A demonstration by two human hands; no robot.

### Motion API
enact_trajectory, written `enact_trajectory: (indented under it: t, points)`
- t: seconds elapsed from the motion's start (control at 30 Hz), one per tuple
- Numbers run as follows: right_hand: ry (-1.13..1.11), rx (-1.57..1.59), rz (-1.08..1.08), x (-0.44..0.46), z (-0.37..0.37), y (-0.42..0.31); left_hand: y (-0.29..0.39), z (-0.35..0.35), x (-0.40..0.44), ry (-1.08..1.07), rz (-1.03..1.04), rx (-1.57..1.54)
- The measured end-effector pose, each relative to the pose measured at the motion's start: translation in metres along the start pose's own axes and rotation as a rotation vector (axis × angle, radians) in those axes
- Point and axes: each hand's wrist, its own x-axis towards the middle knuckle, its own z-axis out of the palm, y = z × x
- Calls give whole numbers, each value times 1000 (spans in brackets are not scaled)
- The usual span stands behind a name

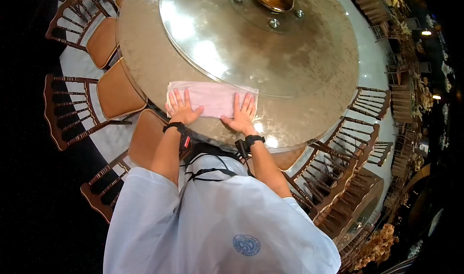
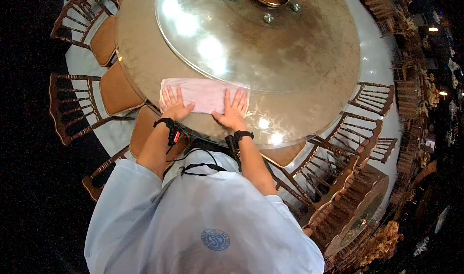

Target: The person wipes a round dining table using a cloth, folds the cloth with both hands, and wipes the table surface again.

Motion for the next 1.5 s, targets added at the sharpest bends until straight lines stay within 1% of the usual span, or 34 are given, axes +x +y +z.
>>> enact_trajectory:
  t: [0.1, 0.23, 0.33, 0.43, 0.5, 0.67, 0.77, 0.83, 1.1, 1.23, 1.43, 1.5]
  points:
    - [56, 76, -41, -2, 2, 5, 0, -1, 1, -18, -2, -3]
    - [81, 127, -21, -1, 4, 6, -4, 3, 2, 14, 10, -6]
    - [180, 169, -44, -1, 5, 7, -3, 5, 3, 31, -1, 16]
    - [153, 232, 12, 2, 3, 6, -4, 5, 3, 59, 19, 6]
    - [158, 253, 19, 5, 2, 5, 0, 3, 4, 24, -12, 24]
    - [202, 276, 15, 8, 0, 4, -1, 2, 4, 14, -10, 24]
    - [232, 258, 20, 10, 0, 5, -1, 2, 5, 12, -3, 19]
    - [195, 205, 9, 11, 0, 6, 0, 1, 5, 13, -1, 25]
    - [180, 119, -11, 15, 2, 11, -1, 4, 8, 55, -5, 15]
    - [136, 62, 2, 17, 3, 12, 1, 1, 7, 36, -9, 0]
    - [123, 15, 24, 15, -2, 7, 4, -4, 7, 44, -8, -25]
    - [149, 9, 13, 16, -1, 7, 5, -6, 8, 42, -12, -16]
